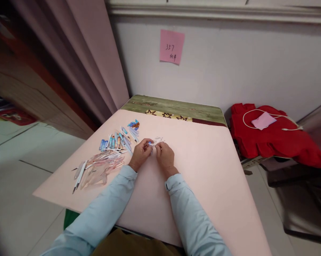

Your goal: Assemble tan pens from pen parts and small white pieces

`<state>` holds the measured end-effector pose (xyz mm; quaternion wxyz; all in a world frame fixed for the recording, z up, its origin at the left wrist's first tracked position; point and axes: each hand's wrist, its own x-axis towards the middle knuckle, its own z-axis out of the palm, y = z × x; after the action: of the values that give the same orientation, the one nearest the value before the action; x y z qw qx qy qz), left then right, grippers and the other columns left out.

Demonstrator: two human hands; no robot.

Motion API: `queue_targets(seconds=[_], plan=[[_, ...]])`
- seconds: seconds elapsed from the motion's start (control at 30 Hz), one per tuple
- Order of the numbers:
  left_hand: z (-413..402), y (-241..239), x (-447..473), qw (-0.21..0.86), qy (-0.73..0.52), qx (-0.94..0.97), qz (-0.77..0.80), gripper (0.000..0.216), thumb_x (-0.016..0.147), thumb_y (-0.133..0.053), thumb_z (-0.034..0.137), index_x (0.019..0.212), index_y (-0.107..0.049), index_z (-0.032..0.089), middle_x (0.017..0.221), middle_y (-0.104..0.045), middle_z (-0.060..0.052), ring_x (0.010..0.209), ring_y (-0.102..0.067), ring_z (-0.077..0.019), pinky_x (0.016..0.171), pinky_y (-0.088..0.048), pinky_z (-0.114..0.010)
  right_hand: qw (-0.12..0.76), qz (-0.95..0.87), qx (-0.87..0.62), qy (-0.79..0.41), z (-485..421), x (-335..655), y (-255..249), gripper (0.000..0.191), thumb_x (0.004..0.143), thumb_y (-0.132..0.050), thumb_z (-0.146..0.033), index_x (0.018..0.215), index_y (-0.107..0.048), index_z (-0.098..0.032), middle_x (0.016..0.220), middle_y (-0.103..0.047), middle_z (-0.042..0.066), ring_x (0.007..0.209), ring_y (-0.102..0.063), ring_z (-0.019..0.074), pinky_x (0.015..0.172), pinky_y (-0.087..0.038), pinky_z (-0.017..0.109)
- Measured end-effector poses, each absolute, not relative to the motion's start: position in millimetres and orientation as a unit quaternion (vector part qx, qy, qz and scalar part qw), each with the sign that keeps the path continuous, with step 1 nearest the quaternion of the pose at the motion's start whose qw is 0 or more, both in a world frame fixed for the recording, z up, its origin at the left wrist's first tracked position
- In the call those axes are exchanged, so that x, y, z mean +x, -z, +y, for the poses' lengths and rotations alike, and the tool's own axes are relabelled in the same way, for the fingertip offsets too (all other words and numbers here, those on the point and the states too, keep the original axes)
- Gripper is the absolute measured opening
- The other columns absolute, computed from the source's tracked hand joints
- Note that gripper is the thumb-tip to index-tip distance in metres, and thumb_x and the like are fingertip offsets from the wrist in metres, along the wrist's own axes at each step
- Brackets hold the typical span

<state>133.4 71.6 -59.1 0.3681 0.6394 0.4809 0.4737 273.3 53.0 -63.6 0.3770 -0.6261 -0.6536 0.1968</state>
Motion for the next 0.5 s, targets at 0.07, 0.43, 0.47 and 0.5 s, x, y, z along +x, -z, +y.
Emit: queue_targets(seconds=[0.07, 0.43, 0.47, 0.5], plan=[[71.3, 58.1, 133.9, 0.388, -0.471, 0.636, 0.472, 0.011, 0.077, -0.061, 0.024, 0.088, -0.060, 0.019, 0.059, -0.045, 0.006, 0.052, -0.045, -0.0099, 0.052, -0.037, -0.021, 0.383, -0.655, -0.620, -0.199, 52.5, 273.2, 64.0, 0.021, 0.094, -0.045, -0.031, 0.088, -0.063, -0.022, 0.087, -0.068, 0.002, 0.078, -0.059, 0.0168, 0.071, -0.040, 0.026], [70.6, 55.1, 130.3, 0.356, -0.497, 0.608, 0.507, 0.013, 0.085, -0.057, 0.033, 0.084, -0.059, 0.020, 0.060, -0.049, 0.006, 0.053, -0.046, -0.0101, 0.053, -0.037, -0.021, 0.365, -0.663, -0.632, -0.169, 52.5, 272.1, 66.9, 0.018, 0.094, -0.047, -0.028, 0.089, -0.063, -0.021, 0.089, -0.067, 0.004, 0.077, -0.058, 0.0168, 0.070, -0.039, 0.026], [71.2, 55.0, 130.4, 0.334, -0.507, 0.598, 0.523, 0.013, 0.085, -0.057, 0.033, 0.085, -0.060, 0.020, 0.060, -0.049, 0.006, 0.053, -0.046, -0.0102, 0.053, -0.037, -0.021, 0.367, -0.654, -0.640, -0.166, 53.4, 271.9, 67.4, 0.019, 0.095, -0.046, -0.028, 0.089, -0.063, -0.021, 0.089, -0.068, 0.004, 0.078, -0.058, 0.0170, 0.070, -0.040, 0.027], [71.9, 55.0, 130.9, 0.318, -0.513, 0.591, 0.535, 0.013, 0.085, -0.057, 0.033, 0.086, -0.060, 0.020, 0.060, -0.050, 0.005, 0.054, -0.046, -0.0104, 0.054, -0.037, -0.021, 0.370, -0.644, -0.648, -0.165, 54.7, 271.7, 67.8, 0.020, 0.095, -0.047, -0.029, 0.088, -0.064, -0.021, 0.089, -0.068, 0.004, 0.078, -0.058, 0.0173, 0.071, -0.040, 0.027]])
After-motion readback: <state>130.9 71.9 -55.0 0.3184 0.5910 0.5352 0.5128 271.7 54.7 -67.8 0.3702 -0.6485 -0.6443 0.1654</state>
